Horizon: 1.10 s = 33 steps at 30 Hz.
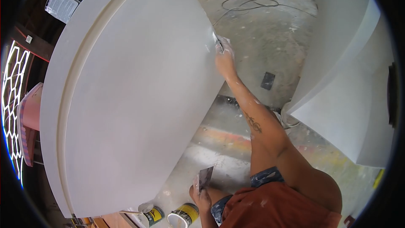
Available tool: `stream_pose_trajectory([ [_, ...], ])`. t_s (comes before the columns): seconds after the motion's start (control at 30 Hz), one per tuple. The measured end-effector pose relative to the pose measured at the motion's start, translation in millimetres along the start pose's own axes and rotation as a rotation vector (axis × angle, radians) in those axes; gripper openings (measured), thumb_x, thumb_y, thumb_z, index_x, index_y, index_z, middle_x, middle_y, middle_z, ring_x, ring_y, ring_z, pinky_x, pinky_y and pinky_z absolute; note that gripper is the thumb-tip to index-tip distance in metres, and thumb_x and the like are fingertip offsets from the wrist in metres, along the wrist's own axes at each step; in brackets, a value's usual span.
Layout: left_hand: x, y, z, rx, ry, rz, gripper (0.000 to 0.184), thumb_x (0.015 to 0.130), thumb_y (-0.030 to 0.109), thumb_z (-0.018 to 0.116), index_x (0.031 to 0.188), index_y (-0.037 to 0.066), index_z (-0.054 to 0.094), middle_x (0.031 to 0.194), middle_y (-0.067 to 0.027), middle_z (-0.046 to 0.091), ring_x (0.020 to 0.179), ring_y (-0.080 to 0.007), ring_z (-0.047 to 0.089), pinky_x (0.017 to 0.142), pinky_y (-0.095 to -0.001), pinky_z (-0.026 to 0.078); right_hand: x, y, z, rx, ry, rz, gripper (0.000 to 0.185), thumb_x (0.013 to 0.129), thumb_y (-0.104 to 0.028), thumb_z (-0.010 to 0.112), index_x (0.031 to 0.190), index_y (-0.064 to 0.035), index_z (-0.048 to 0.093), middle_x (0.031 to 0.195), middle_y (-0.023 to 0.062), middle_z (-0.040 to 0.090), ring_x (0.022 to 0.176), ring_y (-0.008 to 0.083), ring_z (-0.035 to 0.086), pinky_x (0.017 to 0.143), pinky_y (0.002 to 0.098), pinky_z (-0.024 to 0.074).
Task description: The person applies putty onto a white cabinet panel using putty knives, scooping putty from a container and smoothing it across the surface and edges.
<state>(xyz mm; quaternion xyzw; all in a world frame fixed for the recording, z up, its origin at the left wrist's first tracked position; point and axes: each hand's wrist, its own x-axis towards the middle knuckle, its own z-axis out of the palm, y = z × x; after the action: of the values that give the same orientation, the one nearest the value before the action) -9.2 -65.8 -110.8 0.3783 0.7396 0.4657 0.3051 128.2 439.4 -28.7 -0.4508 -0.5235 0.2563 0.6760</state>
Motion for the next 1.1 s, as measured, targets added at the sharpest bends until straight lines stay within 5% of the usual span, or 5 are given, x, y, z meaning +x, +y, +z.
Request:
stream_pose_trajectory([
  [0.57,-17,-1,3,-0.835,0.351,-0.285,0.064,0.067,-0.002,0.048,0.131,-0.004,0.047,0.117,-0.0151,0.055,0.107,-0.0290,0.058,0.089,-0.0373,0.052,-221,-111,37,0.028,-0.381,-0.291,0.071,0.066,0.001,0.063,0.136,-0.0001,0.051,0.137,0.0129,0.048,0.120,0.0331,0.045,0.102,0.0451,0.0376],
  [0.67,-22,-13,1,-0.940,0.490,-0.288,0.031,0.070,-0.002,0.051,0.100,0.003,0.053,0.085,-0.0019,0.052,0.067,-0.0121,0.052,0.059,-0.0263,0.045,-252,-98,40,0.019,-0.467,-0.381,0.071,0.065,0.003,0.062,0.135,0.0002,0.052,0.138,0.0127,0.047,0.120,0.0326,0.045,0.102,0.0444,0.0382],
  [0.8,-35,-38,-8,-0.961,0.477,-0.329,0.014,0.071,-0.001,0.053,0.079,0.009,0.048,0.072,0.0014,0.047,0.062,-0.0096,0.048,0.055,-0.0243,0.040,-264,-95,14,-0.125,-0.730,-0.346,0.072,0.067,0.004,0.060,0.138,-0.0023,0.050,0.137,0.0135,0.048,0.120,0.0341,0.046,0.102,0.0446,0.0387],
  [0.97,-20,11,8,-1.055,0.309,-0.291,0.045,0.072,0.003,0.058,0.117,0.000,0.052,0.111,-0.0087,0.060,0.099,-0.0223,0.059,0.086,-0.0376,0.048,-185,-45,-2,-0.107,-0.382,0.060,0.040,0.097,-0.020,0.058,0.133,-0.0030,0.055,0.125,0.0198,0.058,0.117,0.0368,0.053,0.103,0.0433,0.0409],
  [1.1,-19,17,11,-1.146,0.235,-0.321,0.061,0.080,0.009,0.060,0.138,0.000,0.044,0.134,-0.0157,0.056,0.124,-0.0347,0.053,0.111,-0.0518,0.038,-59,1,-4,-0.158,-0.054,0.062,0.039,0.098,-0.012,0.050,0.136,-0.0011,0.050,0.140,0.0270,0.046,0.130,0.0457,0.042,0.109,0.0474,0.0354],
])
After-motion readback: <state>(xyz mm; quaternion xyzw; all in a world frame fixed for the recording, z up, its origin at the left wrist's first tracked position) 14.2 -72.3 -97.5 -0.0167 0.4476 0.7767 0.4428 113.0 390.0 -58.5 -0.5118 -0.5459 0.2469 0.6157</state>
